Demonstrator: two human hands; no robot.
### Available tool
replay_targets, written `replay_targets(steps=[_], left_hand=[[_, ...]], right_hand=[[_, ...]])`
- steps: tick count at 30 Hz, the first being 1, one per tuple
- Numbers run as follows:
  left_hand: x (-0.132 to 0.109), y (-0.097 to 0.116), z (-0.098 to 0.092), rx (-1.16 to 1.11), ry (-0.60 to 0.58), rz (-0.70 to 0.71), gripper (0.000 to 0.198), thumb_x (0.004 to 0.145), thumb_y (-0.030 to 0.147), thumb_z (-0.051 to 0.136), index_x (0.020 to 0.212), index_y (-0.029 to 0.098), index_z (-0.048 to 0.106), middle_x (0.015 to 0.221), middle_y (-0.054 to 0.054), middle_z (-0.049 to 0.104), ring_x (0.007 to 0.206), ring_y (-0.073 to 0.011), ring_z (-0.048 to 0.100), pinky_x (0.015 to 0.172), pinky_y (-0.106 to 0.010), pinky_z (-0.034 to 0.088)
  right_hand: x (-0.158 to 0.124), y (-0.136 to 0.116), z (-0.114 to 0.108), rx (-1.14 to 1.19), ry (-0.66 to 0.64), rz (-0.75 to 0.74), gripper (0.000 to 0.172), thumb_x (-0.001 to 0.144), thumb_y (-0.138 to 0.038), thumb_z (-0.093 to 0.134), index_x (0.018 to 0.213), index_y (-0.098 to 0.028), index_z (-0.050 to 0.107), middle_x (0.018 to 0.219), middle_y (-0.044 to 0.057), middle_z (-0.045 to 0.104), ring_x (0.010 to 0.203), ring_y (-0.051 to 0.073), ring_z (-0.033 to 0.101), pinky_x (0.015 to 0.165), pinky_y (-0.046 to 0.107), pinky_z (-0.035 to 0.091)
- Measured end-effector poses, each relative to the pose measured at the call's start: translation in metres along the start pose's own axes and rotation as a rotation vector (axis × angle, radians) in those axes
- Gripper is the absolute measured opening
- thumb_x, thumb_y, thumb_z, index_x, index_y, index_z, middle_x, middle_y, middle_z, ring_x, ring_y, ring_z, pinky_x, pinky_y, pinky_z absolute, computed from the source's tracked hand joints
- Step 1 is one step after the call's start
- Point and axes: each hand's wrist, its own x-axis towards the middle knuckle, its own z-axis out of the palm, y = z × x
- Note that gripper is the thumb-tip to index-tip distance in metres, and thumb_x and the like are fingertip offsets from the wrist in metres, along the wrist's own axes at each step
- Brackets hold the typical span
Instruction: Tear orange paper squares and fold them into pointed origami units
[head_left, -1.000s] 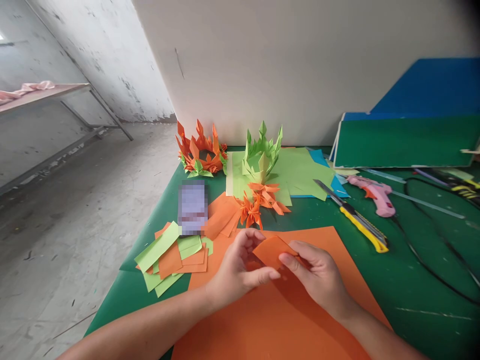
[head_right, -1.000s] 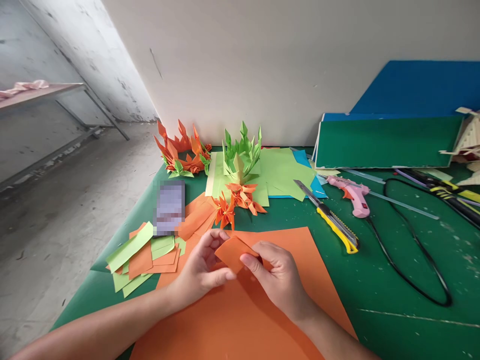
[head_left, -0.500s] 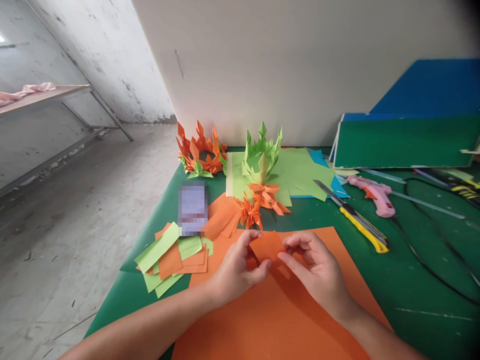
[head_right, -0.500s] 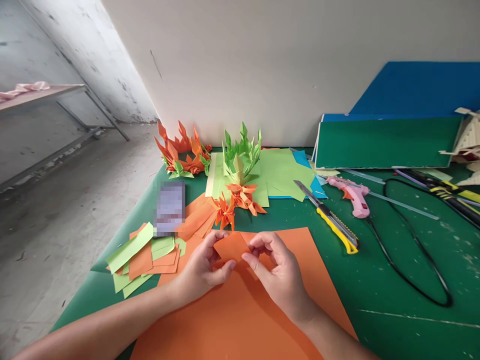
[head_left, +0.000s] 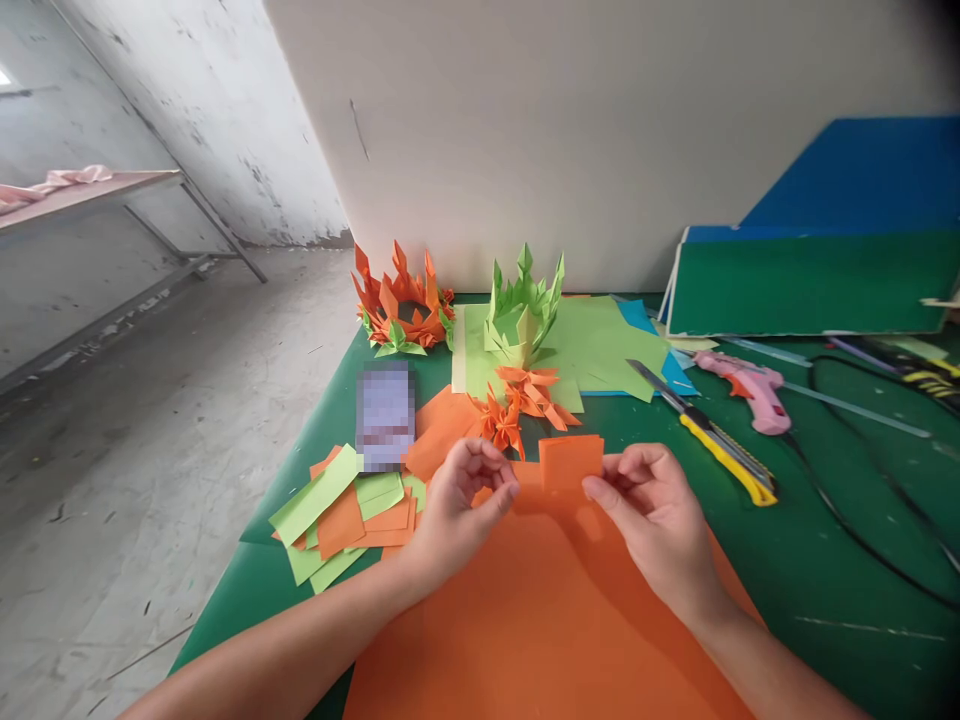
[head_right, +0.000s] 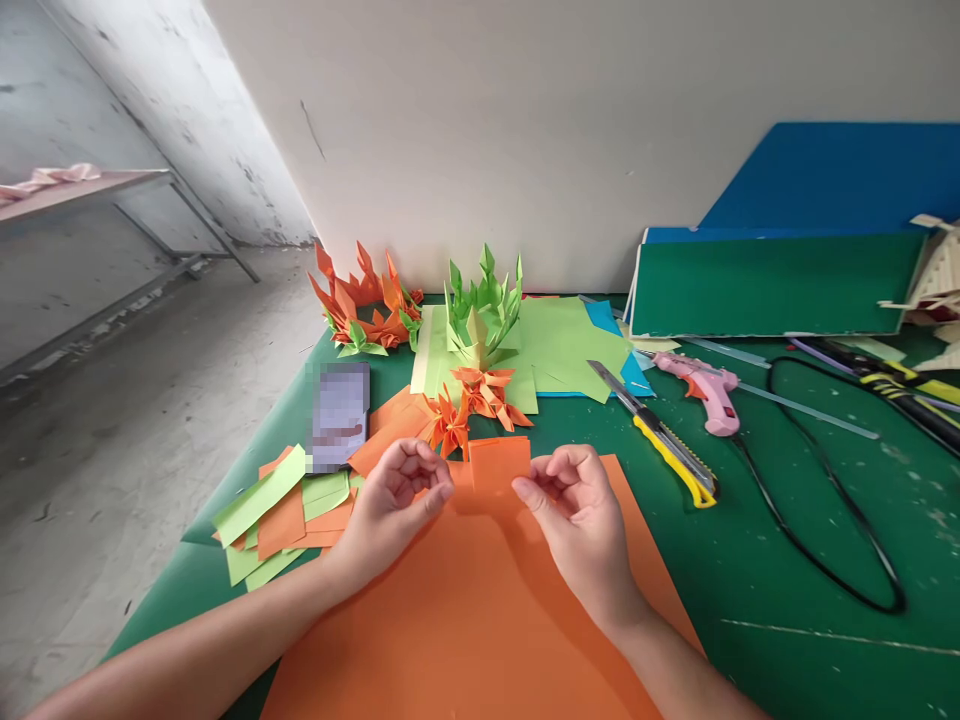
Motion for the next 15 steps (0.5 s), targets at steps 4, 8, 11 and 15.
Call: replay_targets(steps=[4,8,11,15], left_hand=[[0.0019,-0.0019,-0.0037,0.061,0.015,0.052,0.012,0.09,0.024,0.062,0.093,0.021,0.051,0.087,0.0,0.057,0.078,-0.01,0.053,0.073,-0.023,0.047],[-0.0035,-0.0012,-0.0015,0.185,-0.09,0.079,0.014,0.086,0.026,0.068,0.093,0.02,0.057,0.09,-0.002,0.058,0.078,-0.0112,0.055,0.072,-0.025,0.049],[-0.006,-0.0007,0.0003,0.254,-0.096,0.113,0.013,0.086,0.024,0.067,0.088,0.019,0.055,0.087,-0.002,0.056,0.076,-0.0119,0.055,0.07,-0.025,0.05],[-0.0054,-0.0019,0.0019,0.279,-0.066,0.134,0.01,0.087,0.02,0.064,0.086,0.02,0.054,0.09,-0.002,0.054,0.078,-0.0123,0.055,0.07,-0.026,0.051]], right_hand=[[0.0018,0.0012,-0.0026,-0.102,-0.011,-0.014,0.021,0.079,-0.034,0.075,0.085,-0.025,0.057,0.079,-0.002,0.059,0.071,0.012,0.061,0.064,0.021,0.054],[-0.0015,-0.0007,0.0001,-0.157,-0.053,-0.018,0.017,0.081,-0.035,0.073,0.086,-0.024,0.062,0.081,0.0,0.062,0.072,0.013,0.062,0.065,0.022,0.055],[-0.0037,-0.0024,0.0014,-0.151,-0.071,-0.011,0.017,0.081,-0.036,0.072,0.087,-0.024,0.062,0.081,0.0,0.064,0.071,0.014,0.064,0.065,0.023,0.057],[-0.005,-0.0015,0.002,-0.136,-0.11,-0.009,0.015,0.083,-0.035,0.071,0.088,-0.024,0.063,0.085,0.002,0.068,0.075,0.016,0.067,0.068,0.026,0.059]])
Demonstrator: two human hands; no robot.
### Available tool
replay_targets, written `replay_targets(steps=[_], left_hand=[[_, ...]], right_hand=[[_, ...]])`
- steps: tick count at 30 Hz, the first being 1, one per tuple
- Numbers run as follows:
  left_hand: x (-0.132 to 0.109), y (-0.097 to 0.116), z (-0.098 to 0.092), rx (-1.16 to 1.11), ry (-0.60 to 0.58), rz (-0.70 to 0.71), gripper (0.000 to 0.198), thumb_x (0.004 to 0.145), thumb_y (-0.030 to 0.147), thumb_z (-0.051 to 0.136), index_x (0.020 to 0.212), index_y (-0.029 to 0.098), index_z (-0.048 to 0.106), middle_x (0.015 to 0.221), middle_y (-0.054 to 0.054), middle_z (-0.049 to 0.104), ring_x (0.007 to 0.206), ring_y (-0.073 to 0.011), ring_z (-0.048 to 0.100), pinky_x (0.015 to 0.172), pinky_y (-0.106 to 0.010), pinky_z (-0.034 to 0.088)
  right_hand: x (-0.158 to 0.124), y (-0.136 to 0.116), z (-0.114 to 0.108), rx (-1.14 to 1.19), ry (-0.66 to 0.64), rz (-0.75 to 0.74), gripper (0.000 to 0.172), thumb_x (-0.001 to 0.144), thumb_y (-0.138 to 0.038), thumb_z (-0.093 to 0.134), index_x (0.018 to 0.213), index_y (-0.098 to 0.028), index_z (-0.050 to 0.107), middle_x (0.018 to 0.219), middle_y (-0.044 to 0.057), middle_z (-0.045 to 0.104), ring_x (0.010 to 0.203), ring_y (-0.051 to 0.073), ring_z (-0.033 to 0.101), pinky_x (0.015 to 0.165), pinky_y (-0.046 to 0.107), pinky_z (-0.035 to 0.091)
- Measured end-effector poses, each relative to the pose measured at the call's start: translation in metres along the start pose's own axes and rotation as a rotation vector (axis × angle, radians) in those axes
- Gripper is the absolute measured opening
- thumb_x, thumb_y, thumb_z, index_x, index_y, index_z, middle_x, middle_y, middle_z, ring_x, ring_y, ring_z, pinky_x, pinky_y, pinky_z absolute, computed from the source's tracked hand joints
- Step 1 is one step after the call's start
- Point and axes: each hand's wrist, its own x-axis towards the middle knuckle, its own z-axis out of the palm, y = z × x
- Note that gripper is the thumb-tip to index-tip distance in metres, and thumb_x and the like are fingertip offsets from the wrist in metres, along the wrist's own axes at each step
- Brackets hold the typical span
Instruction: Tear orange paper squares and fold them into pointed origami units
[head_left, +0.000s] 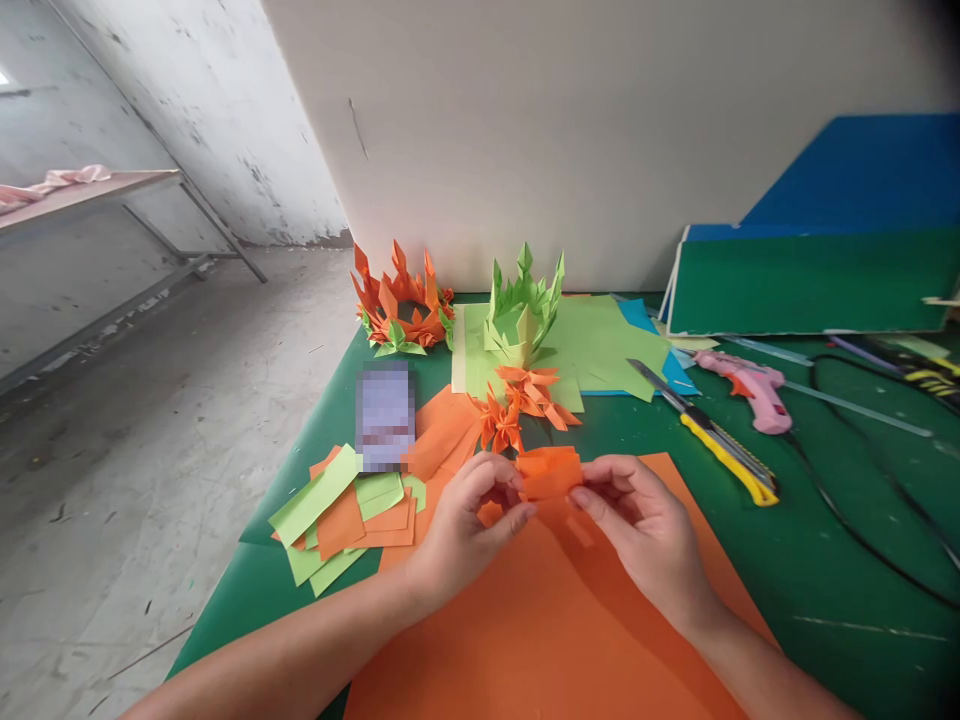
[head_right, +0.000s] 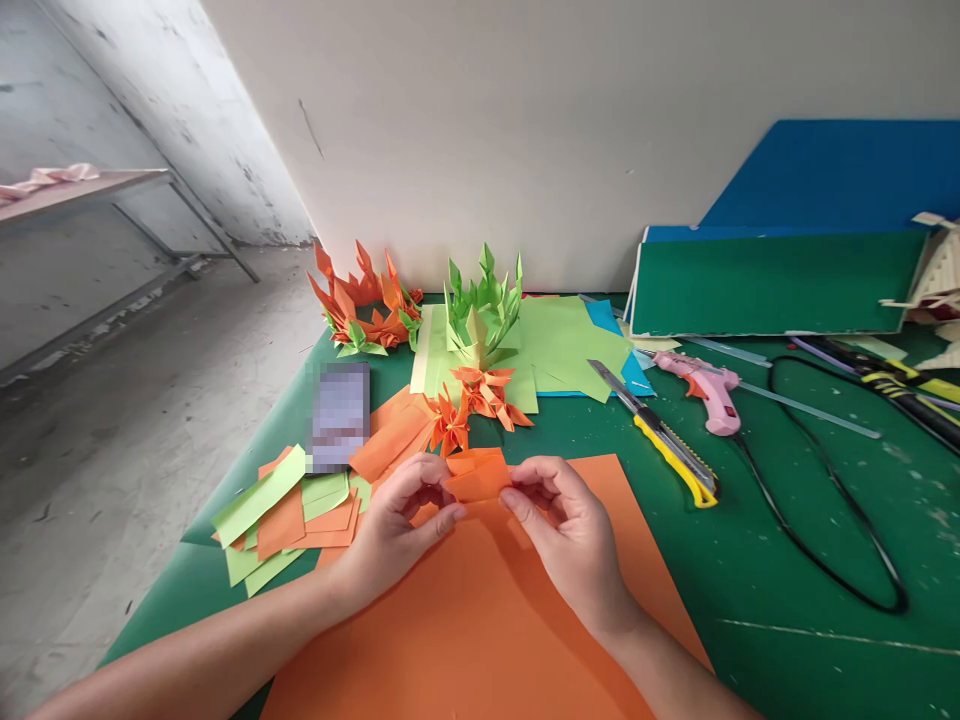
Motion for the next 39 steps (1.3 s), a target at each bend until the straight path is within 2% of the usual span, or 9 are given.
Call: replay_targets(steps=[6,12,15,18,20,25,28,34,39], left_hand=[[0.001,-0.0017,-0.0007,0.06,0.072,0.034,0.004,0.085,0.017,0.062,0.084,0.021,0.063,0.095,-0.004,0.053,0.086,-0.0148,0.057,0.072,-0.025,0.052],[-0.0002,0.0025,-0.0023,0.208,0.101,-0.013,0.011,0.08,0.011,0.058,0.08,0.019,0.065,0.065,0.002,0.056,0.056,-0.0085,0.05,0.055,-0.02,0.044],[-0.0012,0.0053,-0.0012,0.211,0.12,-0.024,0.011,0.079,0.011,0.056,0.08,0.019,0.064,0.059,0.004,0.057,0.051,-0.0077,0.05,0.051,-0.018,0.042],[-0.0017,0.0065,-0.0007,0.199,0.118,-0.01,0.009,0.079,0.012,0.057,0.08,0.018,0.064,0.066,0.001,0.064,0.055,-0.0089,0.055,0.054,-0.019,0.047],[-0.0018,0.0054,-0.0008,0.193,0.107,-0.011,0.008,0.08,0.013,0.058,0.081,0.019,0.064,0.073,-0.001,0.067,0.06,-0.0105,0.059,0.058,-0.02,0.051],[-0.0019,-0.0003,-0.001,0.141,0.125,-0.011,0.011,0.083,0.013,0.056,0.085,0.018,0.065,0.082,-0.003,0.07,0.069,-0.0129,0.065,0.067,-0.024,0.056],[-0.0012,-0.0007,-0.0022,0.106,0.121,0.007,0.016,0.083,0.011,0.057,0.092,0.019,0.067,0.087,-0.003,0.071,0.075,-0.0141,0.067,0.072,-0.025,0.057],[0.0015,0.0014,-0.0057,0.1,0.057,0.135,0.008,0.083,0.021,0.068,0.089,0.02,0.073,0.101,-0.009,0.074,0.093,-0.022,0.07,0.082,-0.032,0.057],[0.0009,0.0009,-0.0048,0.062,0.05,0.087,0.012,0.083,0.031,0.071,0.081,0.02,0.074,0.102,-0.012,0.074,0.093,-0.0246,0.07,0.082,-0.036,0.057]], right_hand=[[-0.0016,0.0047,0.001,-0.021,-0.036,-0.077,0.007,0.087,-0.029,0.067,0.091,-0.025,0.063,0.092,0.002,0.068,0.083,0.016,0.068,0.078,0.028,0.059],[-0.0005,0.0075,0.0011,0.034,-0.096,-0.162,0.011,0.091,-0.023,0.062,0.1,-0.029,0.062,0.118,0.004,0.062,0.106,0.018,0.063,0.083,0.029,0.057],[0.0014,0.0062,-0.0012,-0.076,-0.066,-0.222,0.013,0.09,-0.024,0.063,0.101,-0.03,0.067,0.115,0.006,0.058,0.098,0.019,0.063,0.079,0.031,0.057],[0.0017,0.0028,-0.004,-0.186,-0.044,-0.255,0.012,0.089,-0.026,0.064,0.096,-0.03,0.074,0.093,0.005,0.061,0.075,0.016,0.061,0.07,0.031,0.056],[0.0008,0.0007,-0.0051,-0.17,-0.089,-0.235,0.013,0.089,-0.026,0.064,0.096,-0.03,0.075,0.085,0.004,0.065,0.075,0.018,0.064,0.065,0.03,0.056],[-0.0017,0.0014,-0.0051,-0.11,-0.155,-0.228,0.018,0.086,-0.028,0.068,0.103,-0.032,0.074,0.104,0.004,0.073,0.098,0.023,0.068,0.082,0.034,0.058],[-0.0017,0.0043,-0.0048,-0.096,-0.17,-0.203,0.022,0.083,-0.03,0.072,0.105,-0.031,0.073,0.106,0.005,0.073,0.104,0.025,0.067,0.091,0.038,0.056],[0.001,0.0026,-0.0051,-0.084,-0.229,-0.14,0.017,0.086,-0.032,0.068,0.102,-0.029,0.076,0.11,0.006,0.073,0.103,0.025,0.067,0.092,0.037,0.054],[0.002,-0.0009,-0.0047,-0.062,-0.239,-0.04,0.016,0.086,-0.038,0.069,0.091,-0.027,0.078,0.105,0.008,0.072,0.098,0.026,0.067,0.086,0.036,0.055]])
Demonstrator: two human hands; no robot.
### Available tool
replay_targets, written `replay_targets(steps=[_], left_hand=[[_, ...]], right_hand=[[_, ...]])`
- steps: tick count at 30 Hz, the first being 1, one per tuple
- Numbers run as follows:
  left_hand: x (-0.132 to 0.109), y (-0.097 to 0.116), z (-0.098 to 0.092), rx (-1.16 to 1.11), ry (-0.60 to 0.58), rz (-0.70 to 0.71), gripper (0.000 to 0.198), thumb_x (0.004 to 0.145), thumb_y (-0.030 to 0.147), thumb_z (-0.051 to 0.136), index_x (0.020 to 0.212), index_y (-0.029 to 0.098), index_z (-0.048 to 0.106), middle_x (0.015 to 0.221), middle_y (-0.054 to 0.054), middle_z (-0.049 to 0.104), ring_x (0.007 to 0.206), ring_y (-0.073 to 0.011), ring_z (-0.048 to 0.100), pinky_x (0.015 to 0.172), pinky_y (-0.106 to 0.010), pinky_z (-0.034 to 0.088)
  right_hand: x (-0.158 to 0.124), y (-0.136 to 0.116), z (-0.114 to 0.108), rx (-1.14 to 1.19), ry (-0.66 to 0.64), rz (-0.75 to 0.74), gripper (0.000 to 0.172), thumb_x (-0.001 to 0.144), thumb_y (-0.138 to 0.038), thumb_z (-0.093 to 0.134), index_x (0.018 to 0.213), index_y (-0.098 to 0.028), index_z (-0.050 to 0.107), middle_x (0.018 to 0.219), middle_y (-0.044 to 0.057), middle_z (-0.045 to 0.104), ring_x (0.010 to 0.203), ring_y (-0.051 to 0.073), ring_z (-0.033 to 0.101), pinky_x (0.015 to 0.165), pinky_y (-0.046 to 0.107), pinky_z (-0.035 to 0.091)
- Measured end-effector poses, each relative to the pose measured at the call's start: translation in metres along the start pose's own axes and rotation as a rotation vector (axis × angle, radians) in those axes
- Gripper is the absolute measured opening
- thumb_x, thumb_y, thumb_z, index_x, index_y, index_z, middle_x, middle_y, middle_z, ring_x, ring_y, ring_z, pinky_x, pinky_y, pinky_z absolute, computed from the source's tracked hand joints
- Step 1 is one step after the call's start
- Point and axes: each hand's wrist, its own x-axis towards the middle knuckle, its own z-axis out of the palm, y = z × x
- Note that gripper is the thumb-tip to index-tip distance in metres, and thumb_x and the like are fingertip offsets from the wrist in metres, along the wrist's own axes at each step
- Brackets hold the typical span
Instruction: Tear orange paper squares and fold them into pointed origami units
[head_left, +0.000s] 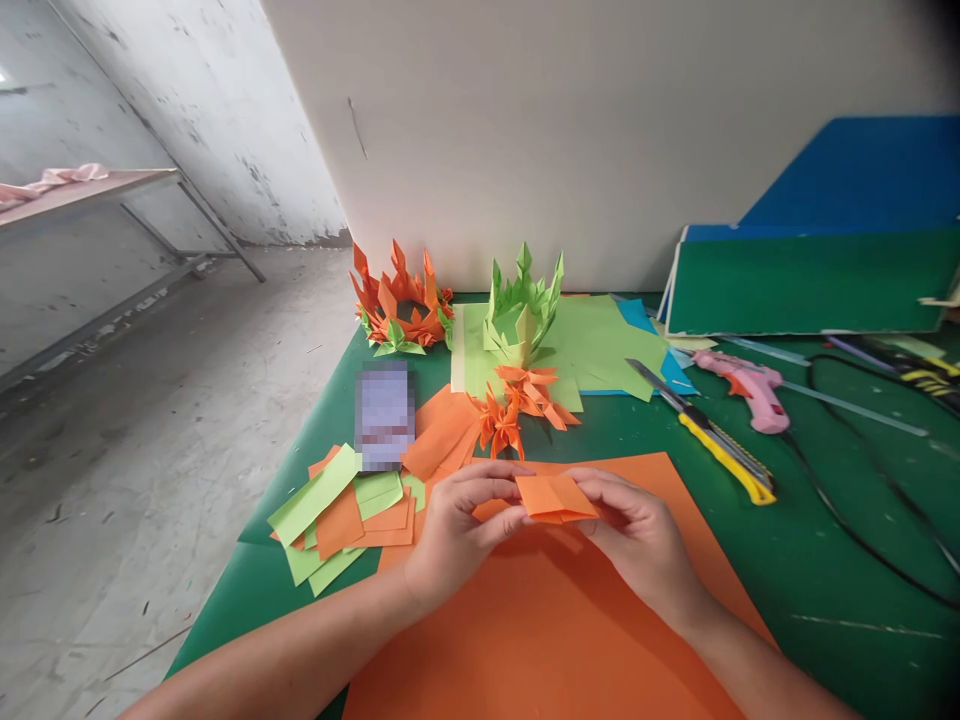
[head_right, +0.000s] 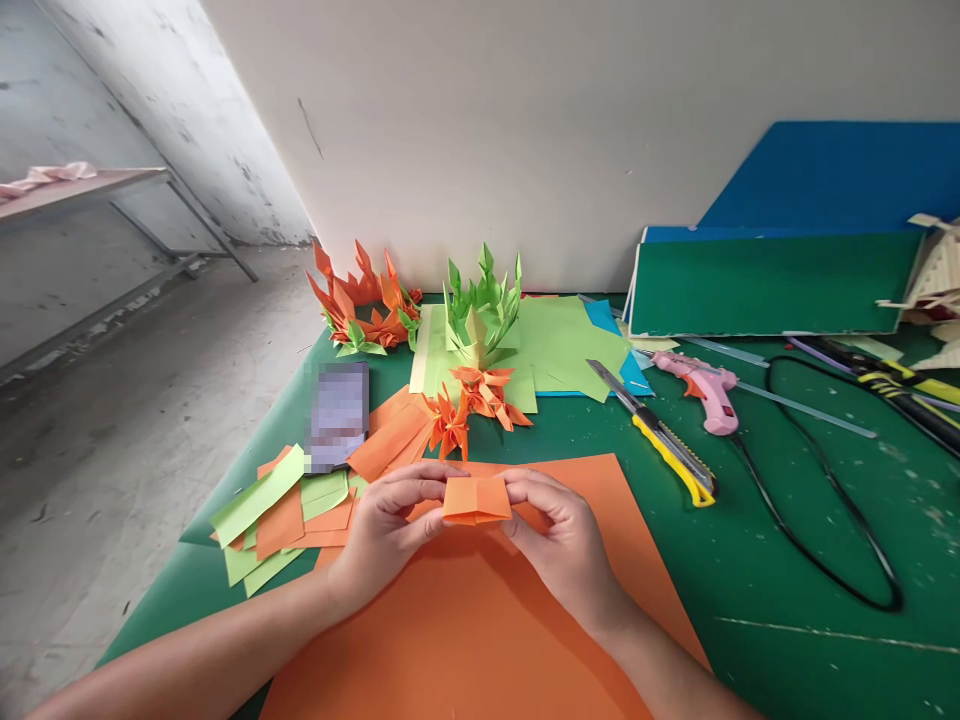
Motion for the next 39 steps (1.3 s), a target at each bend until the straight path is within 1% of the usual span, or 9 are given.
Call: replay_targets(steps=[4,9,12,17,23,26,29,34,39], left_hand=[[-0.001,0.001,0.001,-0.023,-0.006,-0.031,0.014,0.076,0.031,0.078,0.077,0.019,0.072,0.1,-0.01,0.073,0.09,-0.0237,0.069,0.082,-0.035,0.055],[-0.001,0.003,0.003,0.005,-0.021,-0.073,0.013,0.082,0.019,0.068,0.07,0.019,0.07,0.099,-0.008,0.073,0.087,-0.0207,0.068,0.079,-0.033,0.054],[0.001,0.004,0.005,-0.02,-0.007,-0.101,0.011,0.082,0.022,0.069,0.072,0.019,0.07,0.095,-0.008,0.073,0.086,-0.02,0.067,0.078,-0.032,0.054],[0.002,0.001,0.007,-0.053,0.004,-0.156,0.009,0.082,0.028,0.071,0.082,0.018,0.071,0.085,-0.006,0.07,0.076,-0.0172,0.063,0.067,-0.028,0.053],[-0.001,-0.001,0.008,-0.083,0.071,-0.13,0.011,0.078,0.024,0.075,0.088,0.02,0.073,0.088,-0.004,0.066,0.07,-0.0121,0.06,0.063,-0.023,0.053],[-0.001,0.001,0.009,-0.143,0.081,-0.144,0.01,0.078,0.022,0.075,0.086,0.019,0.069,0.094,-0.004,0.062,0.071,-0.0111,0.06,0.064,-0.023,0.055],[-0.001,0.002,0.01,-0.182,0.077,-0.172,0.012,0.08,0.019,0.073,0.085,0.019,0.062,0.089,-0.001,0.06,0.075,-0.0112,0.06,0.067,-0.022,0.054],[0.0,0.001,0.01,-0.199,0.093,-0.204,0.007,0.083,0.018,0.068,0.085,0.019,0.062,0.089,-0.002,0.061,0.083,-0.0124,0.061,0.074,-0.023,0.055],[-0.001,-0.001,0.01,-0.228,0.094,-0.207,0.007,0.083,0.016,0.068,0.087,0.02,0.063,0.091,-0.001,0.063,0.084,-0.0116,0.062,0.078,-0.022,0.055]], right_hand=[[0.0,-0.002,0.002,0.028,-0.043,0.073,0.021,0.085,-0.042,0.068,0.09,-0.024,0.076,0.093,0.007,0.072,0.09,0.024,0.066,0.077,0.032,0.055],[0.002,-0.003,0.005,0.113,-0.047,0.15,0.026,0.083,-0.046,0.068,0.086,-0.021,0.073,0.078,0.003,0.067,0.071,0.018,0.062,0.061,0.027,0.051],[0.002,-0.001,0.006,0.16,0.0,0.212,0.026,0.08,-0.046,0.072,0.082,-0.02,0.071,0.075,0.002,0.066,0.063,0.014,0.057,0.055,0.024,0.048],[0.001,0.002,0.009,0.232,0.066,0.305,0.029,0.074,-0.044,0.078,0.074,-0.019,0.062,0.069,-0.001,0.061,0.061,0.011,0.053,0.055,0.022,0.046],[0.004,0.001,0.01,0.246,0.082,0.259,0.033,0.075,-0.042,0.077,0.072,-0.02,0.052,0.069,-0.004,0.048,0.058,0.009,0.045,0.051,0.02,0.043],[0.005,0.002,0.01,0.272,0.08,0.249,0.033,0.075,-0.041,0.077,0.075,-0.021,0.051,0.074,-0.004,0.048,0.063,0.01,0.047,0.054,0.02,0.044],[0.005,0.003,0.01,0.286,0.06,0.25,0.032,0.077,-0.039,0.076,0.078,-0.022,0.05,0.075,-0.005,0.046,0.065,0.01,0.047,0.056,0.019,0.044],[0.004,0.005,0.01,0.26,0.044,0.265,0.03,0.078,-0.039,0.075,0.08,-0.022,0.05,0.076,-0.005,0.046,0.066,0.01,0.048,0.058,0.02,0.044],[0.004,0.006,0.01,0.234,0.022,0.321,0.03,0.079,-0.043,0.074,0.094,-0.023,0.057,0.081,-0.002,0.056,0.073,0.013,0.052,0.062,0.022,0.045]])
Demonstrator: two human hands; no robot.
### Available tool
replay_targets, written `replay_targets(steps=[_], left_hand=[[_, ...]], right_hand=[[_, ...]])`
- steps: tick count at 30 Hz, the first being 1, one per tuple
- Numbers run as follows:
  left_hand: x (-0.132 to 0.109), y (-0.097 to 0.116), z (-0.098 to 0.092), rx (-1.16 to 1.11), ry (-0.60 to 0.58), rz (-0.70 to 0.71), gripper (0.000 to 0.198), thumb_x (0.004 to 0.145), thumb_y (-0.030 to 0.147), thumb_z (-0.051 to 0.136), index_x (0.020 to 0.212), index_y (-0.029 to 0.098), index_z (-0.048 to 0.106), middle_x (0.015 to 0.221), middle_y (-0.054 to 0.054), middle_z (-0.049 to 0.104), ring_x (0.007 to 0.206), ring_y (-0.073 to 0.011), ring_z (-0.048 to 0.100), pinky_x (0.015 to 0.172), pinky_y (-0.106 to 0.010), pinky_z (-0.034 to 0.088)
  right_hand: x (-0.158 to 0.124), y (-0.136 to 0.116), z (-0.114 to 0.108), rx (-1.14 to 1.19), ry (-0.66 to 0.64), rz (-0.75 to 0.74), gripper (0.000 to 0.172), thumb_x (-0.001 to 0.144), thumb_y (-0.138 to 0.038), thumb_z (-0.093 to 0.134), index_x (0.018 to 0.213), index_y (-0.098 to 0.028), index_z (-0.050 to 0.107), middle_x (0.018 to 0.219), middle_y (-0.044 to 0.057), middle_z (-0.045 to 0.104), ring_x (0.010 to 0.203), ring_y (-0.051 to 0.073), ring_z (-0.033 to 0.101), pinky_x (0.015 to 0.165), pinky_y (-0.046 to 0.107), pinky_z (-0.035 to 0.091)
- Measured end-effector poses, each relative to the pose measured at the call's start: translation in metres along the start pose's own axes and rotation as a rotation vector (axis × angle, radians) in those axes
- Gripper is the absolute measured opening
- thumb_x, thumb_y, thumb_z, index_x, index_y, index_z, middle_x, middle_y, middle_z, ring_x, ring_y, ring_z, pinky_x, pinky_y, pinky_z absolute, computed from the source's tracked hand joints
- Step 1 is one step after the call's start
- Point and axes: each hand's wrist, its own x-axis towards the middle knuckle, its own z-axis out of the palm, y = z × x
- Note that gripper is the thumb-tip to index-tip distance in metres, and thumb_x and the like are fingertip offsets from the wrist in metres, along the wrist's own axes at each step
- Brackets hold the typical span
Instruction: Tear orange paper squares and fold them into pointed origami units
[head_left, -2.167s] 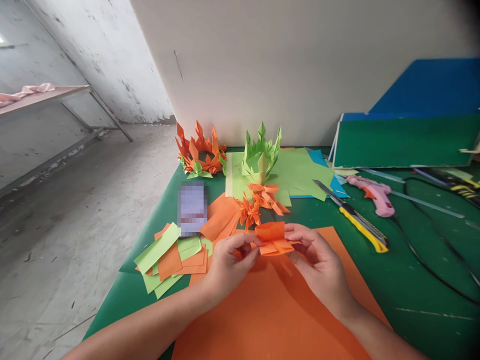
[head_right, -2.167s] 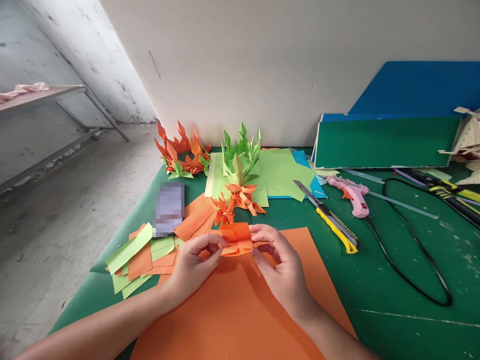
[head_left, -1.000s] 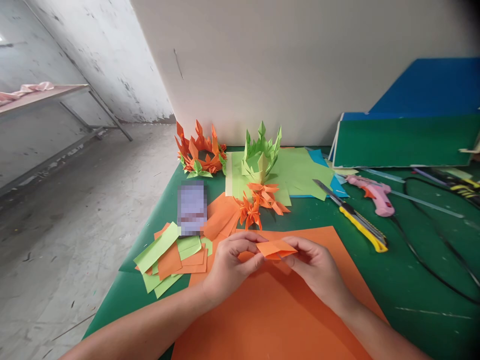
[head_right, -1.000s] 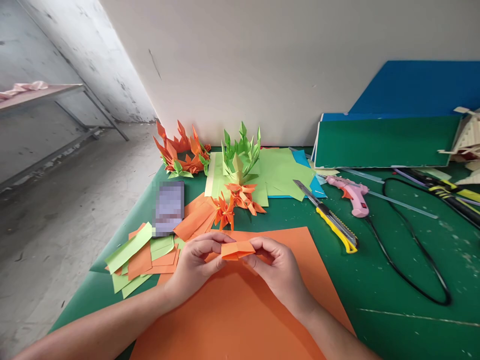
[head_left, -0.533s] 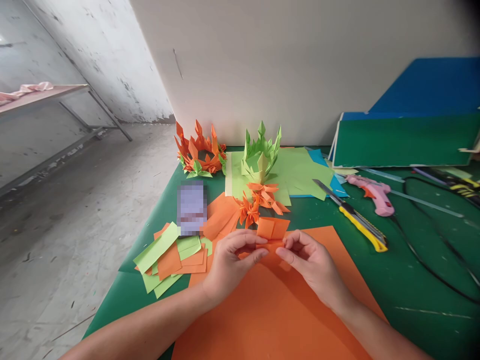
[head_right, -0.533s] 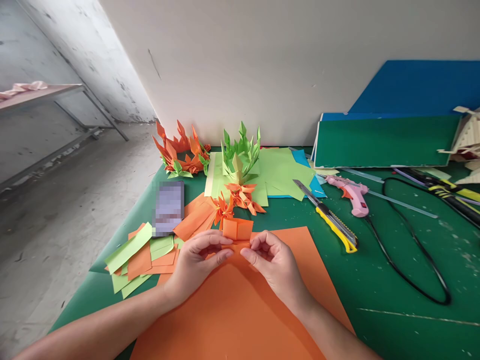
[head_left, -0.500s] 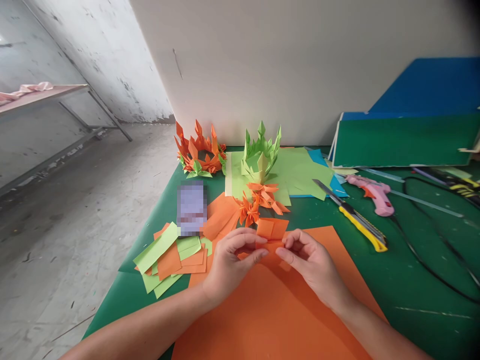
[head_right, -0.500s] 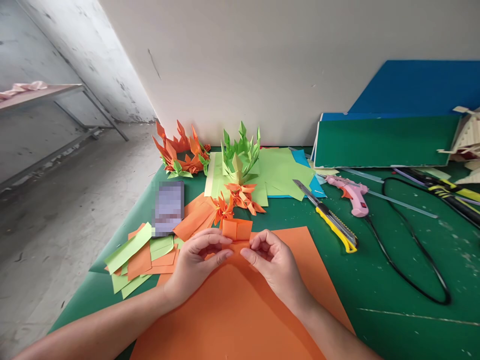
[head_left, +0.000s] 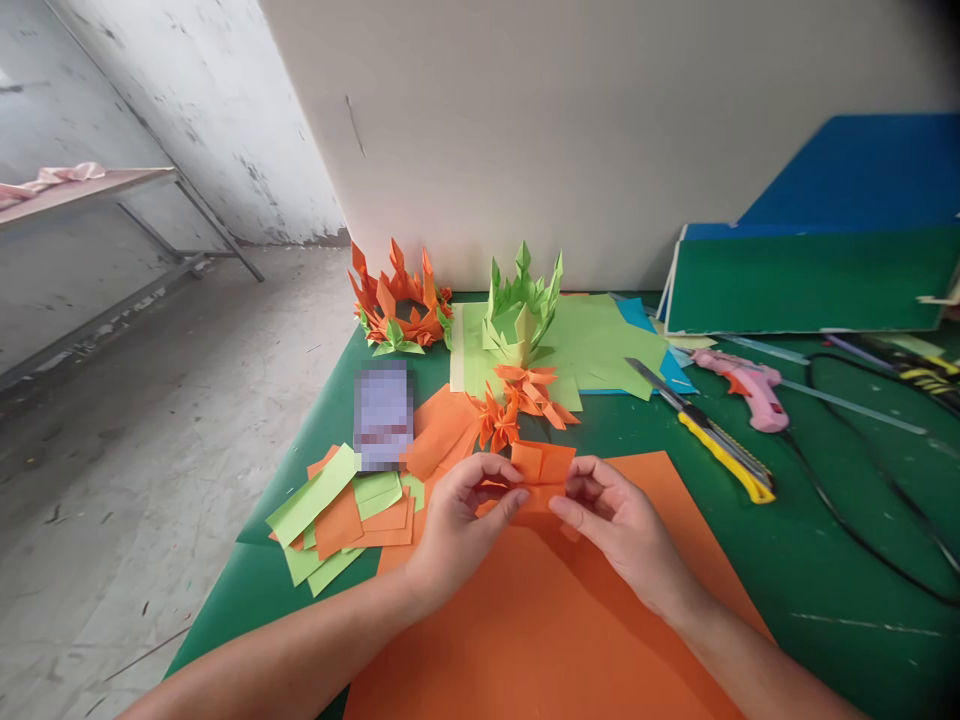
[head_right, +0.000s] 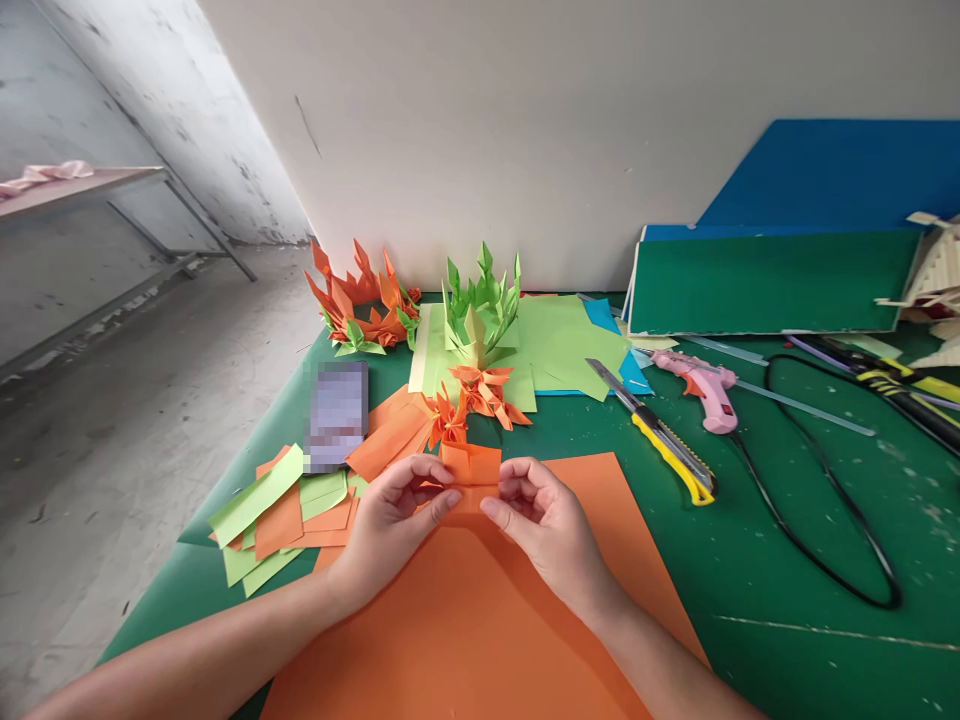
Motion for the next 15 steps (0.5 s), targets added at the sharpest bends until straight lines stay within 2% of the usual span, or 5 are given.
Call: replay_targets(steps=[2,5,10,15], left_hand=[[0.0,-0.0004,0.0,-0.009,0.0,0.003,0.008,0.083,0.016,0.069,0.087,0.02,0.064,0.091,-0.001,0.063,0.084,-0.0113,0.062,0.078,-0.022,0.055],[0.0001,-0.0005,0.0002,-0.005,-0.002,0.022,0.008,0.082,0.016,0.069,0.087,0.02,0.064,0.09,-0.001,0.063,0.084,-0.0114,0.062,0.078,-0.022,0.055],[-0.0001,-0.0003,0.0007,0.001,-0.008,0.027,0.007,0.083,0.016,0.069,0.087,0.02,0.065,0.09,-0.001,0.063,0.083,-0.012,0.061,0.077,-0.023,0.054],[-0.0003,-0.0012,0.0008,-0.007,-0.023,0.059,0.007,0.084,0.015,0.067,0.087,0.02,0.064,0.091,-0.001,0.061,0.085,-0.0122,0.059,0.077,-0.023,0.053]], right_hand=[[-0.0003,-0.0003,-0.0004,-0.011,-0.016,0.017,0.031,0.08,-0.044,0.072,0.099,-0.023,0.06,0.087,0.001,0.061,0.077,0.014,0.054,0.064,0.023,0.045],[-0.0006,-0.0009,-0.0011,-0.012,-0.051,0.017,0.027,0.084,-0.046,0.068,0.096,-0.022,0.064,0.088,0.002,0.064,0.075,0.014,0.053,0.062,0.022,0.044],[-0.0001,-0.0003,-0.0011,-0.002,-0.035,0.012,0.026,0.083,-0.047,0.069,0.083,-0.021,0.063,0.079,0.0,0.061,0.066,0.011,0.048,0.058,0.022,0.042],[0.0004,-0.0003,-0.0007,-0.007,-0.02,0.011,0.029,0.082,-0.048,0.069,0.078,-0.02,0.06,0.078,0.0,0.06,0.067,0.012,0.048,0.059,0.023,0.043]])
